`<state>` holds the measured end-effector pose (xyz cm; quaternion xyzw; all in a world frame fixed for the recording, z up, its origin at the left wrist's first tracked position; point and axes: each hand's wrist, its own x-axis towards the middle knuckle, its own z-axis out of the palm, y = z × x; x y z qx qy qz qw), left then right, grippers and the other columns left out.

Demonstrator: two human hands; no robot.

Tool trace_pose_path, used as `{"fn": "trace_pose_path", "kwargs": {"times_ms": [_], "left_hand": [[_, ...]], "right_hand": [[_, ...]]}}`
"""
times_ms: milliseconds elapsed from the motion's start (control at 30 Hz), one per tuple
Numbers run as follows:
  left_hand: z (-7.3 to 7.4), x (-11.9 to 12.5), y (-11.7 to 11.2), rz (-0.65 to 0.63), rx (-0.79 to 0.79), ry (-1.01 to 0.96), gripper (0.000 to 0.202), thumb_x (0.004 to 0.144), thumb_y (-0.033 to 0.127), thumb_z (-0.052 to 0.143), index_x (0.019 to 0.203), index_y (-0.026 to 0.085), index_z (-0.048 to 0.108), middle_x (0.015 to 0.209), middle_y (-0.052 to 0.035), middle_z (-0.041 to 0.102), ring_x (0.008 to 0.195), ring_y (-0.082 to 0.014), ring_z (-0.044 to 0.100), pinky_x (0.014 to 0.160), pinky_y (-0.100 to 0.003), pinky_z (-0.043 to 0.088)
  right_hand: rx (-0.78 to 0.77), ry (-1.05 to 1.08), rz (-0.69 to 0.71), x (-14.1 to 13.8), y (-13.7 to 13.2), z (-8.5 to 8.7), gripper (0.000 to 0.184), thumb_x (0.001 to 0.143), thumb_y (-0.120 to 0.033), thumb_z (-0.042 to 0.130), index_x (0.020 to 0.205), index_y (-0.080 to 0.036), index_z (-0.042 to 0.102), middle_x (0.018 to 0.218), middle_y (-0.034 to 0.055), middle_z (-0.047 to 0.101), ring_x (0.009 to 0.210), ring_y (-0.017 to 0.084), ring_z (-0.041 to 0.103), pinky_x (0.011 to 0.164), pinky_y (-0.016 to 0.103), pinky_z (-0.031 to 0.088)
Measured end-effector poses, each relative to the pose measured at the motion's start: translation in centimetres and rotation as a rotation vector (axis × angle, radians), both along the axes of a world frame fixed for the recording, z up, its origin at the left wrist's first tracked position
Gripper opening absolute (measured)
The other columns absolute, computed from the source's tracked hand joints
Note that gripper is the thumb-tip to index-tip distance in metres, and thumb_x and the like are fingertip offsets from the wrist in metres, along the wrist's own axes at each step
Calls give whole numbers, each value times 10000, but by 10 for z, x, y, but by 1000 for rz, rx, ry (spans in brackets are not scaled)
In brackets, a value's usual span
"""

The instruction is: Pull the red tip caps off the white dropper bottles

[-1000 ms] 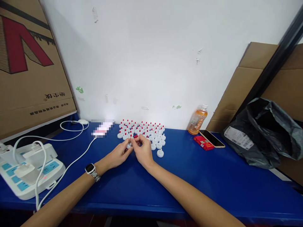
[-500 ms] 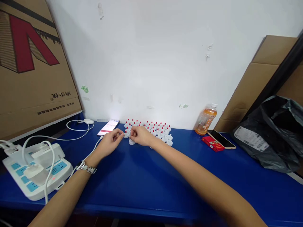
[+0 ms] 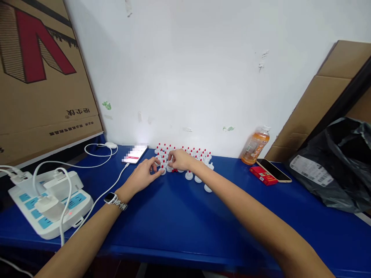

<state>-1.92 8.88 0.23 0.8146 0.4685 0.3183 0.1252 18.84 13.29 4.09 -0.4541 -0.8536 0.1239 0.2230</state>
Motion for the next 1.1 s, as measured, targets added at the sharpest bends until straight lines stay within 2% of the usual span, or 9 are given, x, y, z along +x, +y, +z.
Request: {"fn": "trace_pose_path", "kwargs": {"times_ms": [133,233,367,533,600,700,833,967,1100], "left_hand": [[-4,10,1,22,73,60,91,912,290,539,903,211,582,889,-49,628,858,-222,568,715,-325,424],[-6,12,8,74,88,65,66,906,211,525,853,205,563,883,-52,627,855,-218,583,739,-330,443],[-10,9,19,142,68,41,13,890,209,558,887,196,554,868,-53,624,839,-216,596,732,-331,464],[-10,3,19,178,146,4,158,895,280,577,1021,190,545,918,-58,594,907,-232,574,781,-357,480],[-7,5,14,140,193,-13,129,920,292,539,1007,197,549,930,-55,582,927,-227,564,799,-356,477],[-3,14,3,-7,188,-34,117,947,298,497,973,207,565,938,-44,582,912,-205,563,802,-342,471],[-2,32,-10,-166,157,-42,127,955,302,495,973,210,581,969,-39,588,888,-182,562,793,-325,466],[-5,41,-15,-211,138,-23,123,957,293,494,984,213,582,967,-36,586,899,-181,561,794,-324,460],[-6,40,-15,-204,111,-2,120,954,276,485,975,214,585,956,-36,587,904,-186,562,798,-329,458]], "right_hand": [[-61,61,38,-7,9,-8,162,709,-25,599,700,-172,667,665,-6,693,628,135,618,616,231,421],[-48,67,-3,-18,17,-11,143,717,-31,612,725,-160,671,684,-1,698,663,134,632,640,221,428],[-50,30,-46,-26,23,-9,134,742,-96,651,856,-151,694,720,2,700,683,129,630,651,212,421],[59,17,-68,0,0,-2,167,828,-204,595,963,-174,688,735,-2,675,651,131,588,631,233,392],[121,-39,-89,20,-19,-1,143,850,-233,582,928,-183,690,787,13,683,709,148,594,685,255,391],[192,-152,-176,47,-48,-5,142,859,-283,603,917,-190,694,819,37,683,849,201,587,815,319,362],[175,-179,-261,67,-72,-14,191,858,-318,624,995,-199,681,846,44,684,925,232,562,848,354,319],[175,-103,-310,68,-73,-14,202,864,-332,615,1016,-209,666,887,37,689,948,228,552,842,351,307],[166,-82,-321,65,-62,-1,180,868,-320,596,974,-200,678,890,42,697,932,228,558,867,365,306]]}}
